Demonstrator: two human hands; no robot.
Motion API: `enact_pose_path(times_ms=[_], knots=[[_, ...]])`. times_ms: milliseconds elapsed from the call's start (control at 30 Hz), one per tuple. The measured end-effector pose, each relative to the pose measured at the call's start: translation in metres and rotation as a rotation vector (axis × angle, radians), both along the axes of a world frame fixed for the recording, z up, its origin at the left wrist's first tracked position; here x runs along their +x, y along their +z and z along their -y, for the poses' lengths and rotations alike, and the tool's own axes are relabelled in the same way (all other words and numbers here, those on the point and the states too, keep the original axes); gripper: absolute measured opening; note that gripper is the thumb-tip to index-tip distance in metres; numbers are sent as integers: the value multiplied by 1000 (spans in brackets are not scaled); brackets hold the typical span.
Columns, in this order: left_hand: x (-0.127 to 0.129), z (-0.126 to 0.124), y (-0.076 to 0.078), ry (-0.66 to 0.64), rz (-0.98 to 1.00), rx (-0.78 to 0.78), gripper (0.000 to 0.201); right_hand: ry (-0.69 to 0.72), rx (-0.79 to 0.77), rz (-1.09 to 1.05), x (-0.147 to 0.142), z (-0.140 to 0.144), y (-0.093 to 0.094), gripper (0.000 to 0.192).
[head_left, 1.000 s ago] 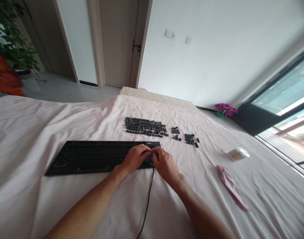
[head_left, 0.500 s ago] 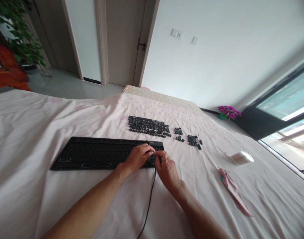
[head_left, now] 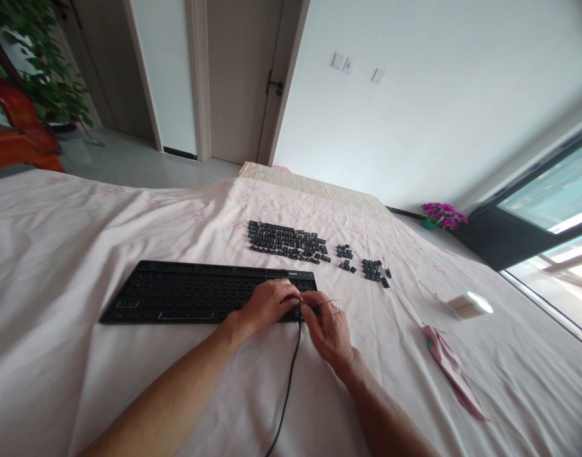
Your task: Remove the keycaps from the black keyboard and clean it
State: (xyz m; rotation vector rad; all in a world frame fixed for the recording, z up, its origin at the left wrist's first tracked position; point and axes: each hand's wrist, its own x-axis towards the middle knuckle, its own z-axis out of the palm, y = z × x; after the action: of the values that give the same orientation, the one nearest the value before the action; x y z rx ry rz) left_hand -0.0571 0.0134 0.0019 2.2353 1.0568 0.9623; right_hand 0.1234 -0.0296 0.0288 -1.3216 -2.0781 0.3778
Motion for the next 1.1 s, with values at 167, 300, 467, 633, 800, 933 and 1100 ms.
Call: enact_pose_path(times_ms=[167,300,467,633,800,933,1100], knots=[[2,3,3,-4,-104,44,15,38,51,7,3,-4,1,22],[5,6,7,18,-198,81,26,-6,96,102,5,-11,1,28],[16,12,9,95,-288,85,30,-51,195,328,2,-16,1,35],[25,20,7,166,-272,50,24,-111,239,326,-1,-16,-5,36],[25,23,5,179,-276,108,29,-106,342,327,-1,-13,-10,37],[25,24,3,169,-284,171,27,-65,409,300,-2,-12,-12,34],[25,26,-1,178,-270,192,25,-19,474,321,-6,-11,-12,29]])
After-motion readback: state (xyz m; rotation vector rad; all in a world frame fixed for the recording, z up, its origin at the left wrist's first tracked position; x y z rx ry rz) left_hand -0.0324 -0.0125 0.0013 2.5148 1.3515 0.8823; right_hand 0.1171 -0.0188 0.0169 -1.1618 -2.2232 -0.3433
